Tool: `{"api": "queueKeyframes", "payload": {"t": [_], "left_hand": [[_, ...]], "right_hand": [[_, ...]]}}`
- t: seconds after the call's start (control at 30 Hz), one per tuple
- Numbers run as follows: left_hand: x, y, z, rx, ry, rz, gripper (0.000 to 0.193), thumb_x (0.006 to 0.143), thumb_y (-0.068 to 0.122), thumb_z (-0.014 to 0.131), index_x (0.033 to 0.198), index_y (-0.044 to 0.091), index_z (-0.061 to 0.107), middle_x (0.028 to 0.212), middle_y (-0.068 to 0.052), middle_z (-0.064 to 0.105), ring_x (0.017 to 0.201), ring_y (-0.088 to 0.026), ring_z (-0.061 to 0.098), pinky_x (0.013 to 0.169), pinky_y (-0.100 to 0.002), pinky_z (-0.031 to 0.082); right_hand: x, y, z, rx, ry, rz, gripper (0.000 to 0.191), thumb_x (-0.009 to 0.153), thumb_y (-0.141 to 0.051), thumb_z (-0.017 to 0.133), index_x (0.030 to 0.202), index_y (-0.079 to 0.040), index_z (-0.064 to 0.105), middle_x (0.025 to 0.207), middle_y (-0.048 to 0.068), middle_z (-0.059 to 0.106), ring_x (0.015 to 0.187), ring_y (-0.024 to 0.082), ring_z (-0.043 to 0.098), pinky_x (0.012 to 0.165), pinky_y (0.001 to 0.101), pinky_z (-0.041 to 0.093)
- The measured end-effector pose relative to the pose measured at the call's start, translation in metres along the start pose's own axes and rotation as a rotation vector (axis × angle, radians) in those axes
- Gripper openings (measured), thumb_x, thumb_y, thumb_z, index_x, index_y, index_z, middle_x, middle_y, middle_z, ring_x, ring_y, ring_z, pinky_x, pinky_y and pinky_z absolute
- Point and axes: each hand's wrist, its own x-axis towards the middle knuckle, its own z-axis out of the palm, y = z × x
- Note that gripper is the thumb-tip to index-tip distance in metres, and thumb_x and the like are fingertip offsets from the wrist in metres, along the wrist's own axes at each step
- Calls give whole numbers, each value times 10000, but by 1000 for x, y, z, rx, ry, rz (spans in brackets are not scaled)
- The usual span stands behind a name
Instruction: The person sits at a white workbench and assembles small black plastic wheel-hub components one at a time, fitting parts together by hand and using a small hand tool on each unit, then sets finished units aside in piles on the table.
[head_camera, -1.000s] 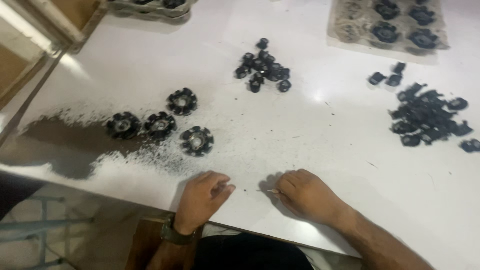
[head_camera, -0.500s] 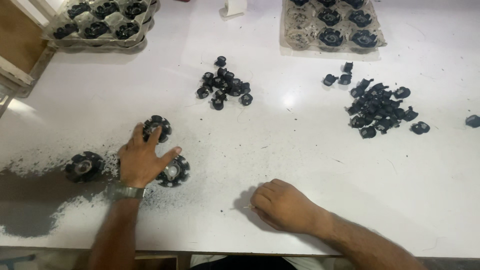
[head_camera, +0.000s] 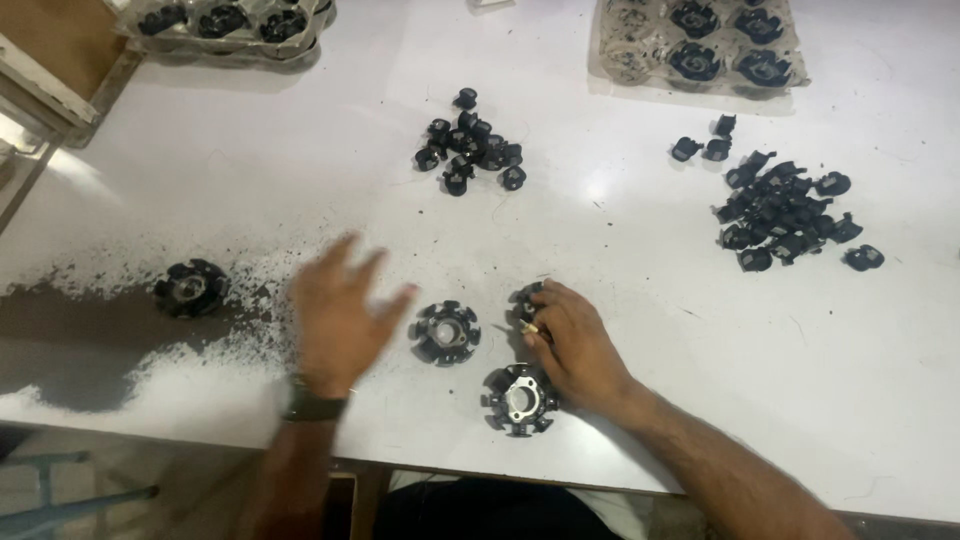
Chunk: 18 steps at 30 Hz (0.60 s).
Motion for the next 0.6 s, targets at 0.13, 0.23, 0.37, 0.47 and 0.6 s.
{"api": "queueKeyframes", "payload": {"t": [0.13,0.23,0.37,0.47,0.6], "left_hand": [[2,-115,-45,339,113,-442,817,1021,728,506,1540,98,536,1610,-345,328,1469,-541,282,1098,-760,162],[-1,-141,-36,125,-26,-540,842,962,702,476,1551,100,454,1586,-357,295,1412,-602,263,1056,-773,232],[0,-102,1,127,-156,-323,774,999,689,431,1559,154,458,1617,-278,346,1457,-531,341,1129,-730,300],[15,-54,13,37,-263,-124,738,1004,669,411,1553,177,447,1633,-233,318,1472,-500,294,1146,-684,264],[22,27,-7,-31,-361,-52,783,986,669,430,1567,146,392,1653,-235,248,1524,-435,192,1182,-649,165]], "right_hand": [[-4,5,6,18,-12,52,163,979,-160,629,1030,-25,552,1285,228,568,1389,430,456,1128,536,379],[-3,3,9,8,20,26,166,979,-166,625,1016,-27,542,1294,231,563,1393,428,452,1137,532,382],[-3,3,12,-24,11,41,151,993,-179,617,1028,-45,557,1304,227,574,1402,419,458,1153,538,373],[-8,7,14,-7,-9,70,160,1000,-190,618,1045,-45,565,1324,225,590,1407,433,460,1143,549,376],[-19,18,0,298,14,283,115,1055,-166,549,1058,-51,550,1351,213,608,1400,392,513,1126,497,450]]}}
